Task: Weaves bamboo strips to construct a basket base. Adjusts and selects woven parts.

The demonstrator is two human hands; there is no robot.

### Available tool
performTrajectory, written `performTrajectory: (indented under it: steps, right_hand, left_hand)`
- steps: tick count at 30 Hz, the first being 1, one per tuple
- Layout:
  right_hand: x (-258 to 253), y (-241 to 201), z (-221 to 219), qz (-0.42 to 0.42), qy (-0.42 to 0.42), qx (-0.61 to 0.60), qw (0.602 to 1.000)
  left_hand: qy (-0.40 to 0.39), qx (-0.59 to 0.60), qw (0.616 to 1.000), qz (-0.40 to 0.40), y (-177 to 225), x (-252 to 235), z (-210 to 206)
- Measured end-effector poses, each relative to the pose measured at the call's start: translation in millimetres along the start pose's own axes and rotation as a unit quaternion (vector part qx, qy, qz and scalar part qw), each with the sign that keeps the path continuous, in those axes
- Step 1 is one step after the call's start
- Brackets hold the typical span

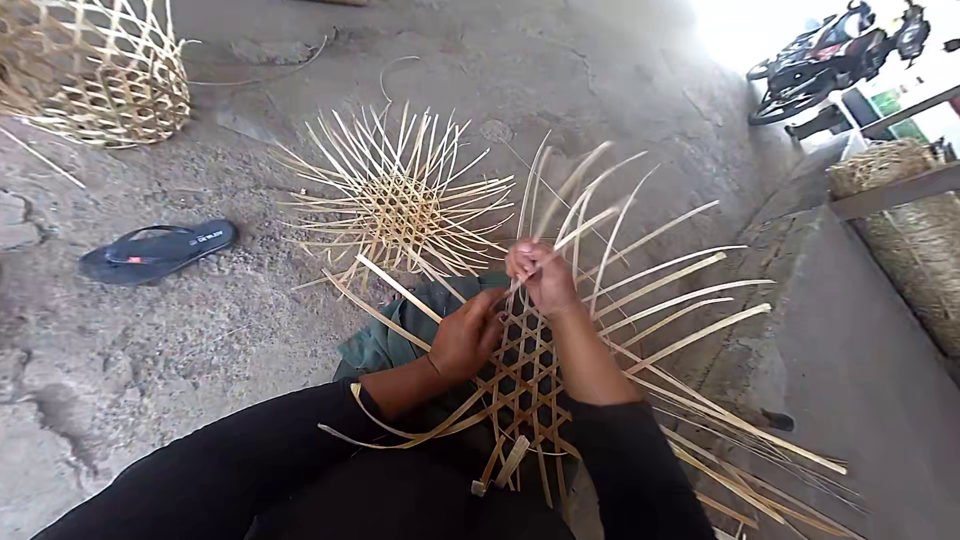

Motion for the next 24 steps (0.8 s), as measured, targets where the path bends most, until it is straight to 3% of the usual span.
performTrajectory:
  steps: [2, 5, 8, 14, 15, 17, 19, 21, 24]
  right_hand:
    - [14.3, -3.5, 14.9, 0.087, 0.068, -0.051, 0.993]
    - [30.8, -32.0, 18.3, 0.118, 0.048, 0.044, 0.991]
    - [34.7, -45.9, 22.3, 0.123, 0.044, 0.028, 0.991]
    - [35.5, -21.0, 24.7, 0.167, 0.137, -0.154, 0.964]
    - [36.4, -22.0, 22.4, 0.169, 0.137, -0.124, 0.968]
    - [41.2, -36.3, 9.7, 0.173, 0.098, 0.047, 0.979]
    - [46.2, -71.9, -8.3, 0.214, 0.056, 0.289, 0.931]
    - [53.2, -112.4, -13.1, 0.242, 0.088, 0.478, 0.84]
    - [49.0, -150.2, 2.1, 0.16, 0.119, 0.674, 0.712]
  left_hand:
    - [-0.038, 0.04, 0.997, 0.061, -9.8, -7.3, -3.0]
    - [-0.071, 0.058, 0.991, 0.101, -12.7, -12.5, -5.9]
    - [-0.069, 0.059, 0.992, 0.087, -12.2, -12.4, -6.8]
    - [-0.055, 0.173, 0.982, 0.051, -18.3, -8.8, -5.7]
    - [-0.058, 0.156, 0.984, 0.058, -17.2, -9.2, -5.3]
    - [-0.07, 0.086, 0.99, 0.085, -13.1, -10.9, -3.9]
    - [-0.076, 0.034, 0.991, 0.107, -10.4, -13.2, -3.5]
    - [-0.059, 0.005, 0.993, 0.106, -8.5, -14.2, -3.5]
    - [-0.024, -0.028, 0.996, 0.077, -4.7, -12.7, -4.8]
Point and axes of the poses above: each hand's wrist, its own x-axis away from the middle knuckle, its own z-axis out of the back of the hand, y = z × x, the point moved 7 cm from there along -x, towards the middle knuckle, and after that the axes turned 10 degrees about -y, right-handed, at the moved point
